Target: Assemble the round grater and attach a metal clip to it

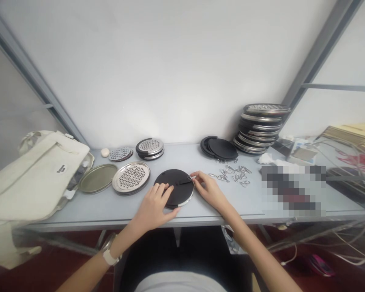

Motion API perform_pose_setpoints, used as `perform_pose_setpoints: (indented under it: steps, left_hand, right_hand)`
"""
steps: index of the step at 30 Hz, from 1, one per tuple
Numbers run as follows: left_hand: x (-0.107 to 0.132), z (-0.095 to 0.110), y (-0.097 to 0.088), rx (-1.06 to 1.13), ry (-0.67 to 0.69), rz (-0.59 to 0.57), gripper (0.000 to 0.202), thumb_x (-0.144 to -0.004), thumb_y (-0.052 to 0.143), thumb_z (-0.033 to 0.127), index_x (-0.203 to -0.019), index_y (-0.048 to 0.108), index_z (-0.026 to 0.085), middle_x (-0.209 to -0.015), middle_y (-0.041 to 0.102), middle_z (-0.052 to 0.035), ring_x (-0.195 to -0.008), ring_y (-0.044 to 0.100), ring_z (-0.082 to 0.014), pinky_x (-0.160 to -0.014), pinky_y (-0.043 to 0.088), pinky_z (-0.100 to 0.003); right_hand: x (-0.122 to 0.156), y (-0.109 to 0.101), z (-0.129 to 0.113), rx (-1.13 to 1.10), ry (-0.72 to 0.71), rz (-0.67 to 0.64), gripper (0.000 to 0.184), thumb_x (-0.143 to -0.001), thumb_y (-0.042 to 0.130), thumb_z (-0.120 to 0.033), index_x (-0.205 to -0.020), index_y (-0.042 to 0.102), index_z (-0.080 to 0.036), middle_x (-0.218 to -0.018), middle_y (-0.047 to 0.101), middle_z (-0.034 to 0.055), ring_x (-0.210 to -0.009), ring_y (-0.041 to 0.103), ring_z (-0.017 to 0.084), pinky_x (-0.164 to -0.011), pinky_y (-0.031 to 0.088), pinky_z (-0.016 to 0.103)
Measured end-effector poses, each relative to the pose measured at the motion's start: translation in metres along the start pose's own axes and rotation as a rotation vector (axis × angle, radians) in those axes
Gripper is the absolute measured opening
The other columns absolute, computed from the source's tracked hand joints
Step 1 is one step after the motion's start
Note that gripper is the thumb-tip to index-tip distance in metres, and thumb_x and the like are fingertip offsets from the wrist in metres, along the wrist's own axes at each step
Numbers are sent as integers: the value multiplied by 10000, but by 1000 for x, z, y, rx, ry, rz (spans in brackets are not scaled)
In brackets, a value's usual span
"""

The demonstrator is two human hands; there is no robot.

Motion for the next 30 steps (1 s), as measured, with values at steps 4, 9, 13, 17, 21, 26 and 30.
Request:
perform_pose_setpoints:
  steps: [4,9,13,17,21,26,30]
  left_hand:
    - [0,0,0,-7,1,-10,553,-860,530,489,-1257,513,105,-1103,549,-143,-1011,492,-302,-877,449,-452]
    - [-1,0,0,-8,3,-11,558,-854,541,486,-1261,510,106,-1105,550,-141,-1012,490,-299,-886,445,-454]
    - [0,0,1,-6,3,-9,557,-859,531,488,-1265,509,108,-1112,549,-138,-1019,491,-299,-900,438,-453]
    - [0,0,1,-5,6,-8,554,-861,524,491,-1267,510,114,-1113,550,-137,-1015,494,-298,-900,438,-451]
    - [0,1,0,-10,10,-9,555,-860,527,487,-1265,513,108,-1114,552,-138,-1011,492,-295,-899,437,-450]
    - [0,0,1,-12,12,-15,558,-862,519,491,-1265,514,105,-1127,549,-141,-1017,488,-298,-905,431,-453]
    - [1,0,2,-7,7,-18,560,-863,515,489,-1271,510,106,-1123,546,-139,-1019,488,-298,-908,429,-450]
  right_hand:
    - [0,2,-2,21,-9,-25,280,-958,401,-318,-1125,598,-212,-876,659,55,-821,614,208,-788,484,342]
    - [0,4,0,-13,17,-46,260,-945,432,-325,-1116,582,-200,-723,588,11,-682,569,178,-667,468,299]
    - [0,4,3,-30,25,-44,229,-930,462,-319,-1086,582,-202,-722,567,1,-675,553,168,-648,452,285]
    - [0,5,7,-45,29,-53,222,-931,463,-322,-1087,572,-209,-726,563,-4,-676,546,166,-655,447,289]
    - [0,5,9,-49,29,-58,215,-934,461,-332,-1082,555,-207,-723,557,-7,-670,531,164,-645,435,289]
    - [1,6,10,-56,25,-69,214,-937,458,-331,-1090,541,-206,-721,537,-18,-665,521,155,-641,426,278]
    - [0,7,10,-56,19,-70,213,-933,461,-326,-1090,538,-205,-717,533,-21,-658,515,153,-635,422,276]
Point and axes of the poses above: each hand's wrist, its own x-axis away from the middle knuckle, its own y-axis out of the palm, z = x × y, the point moved 7 cm from there along -x, towards the middle knuckle
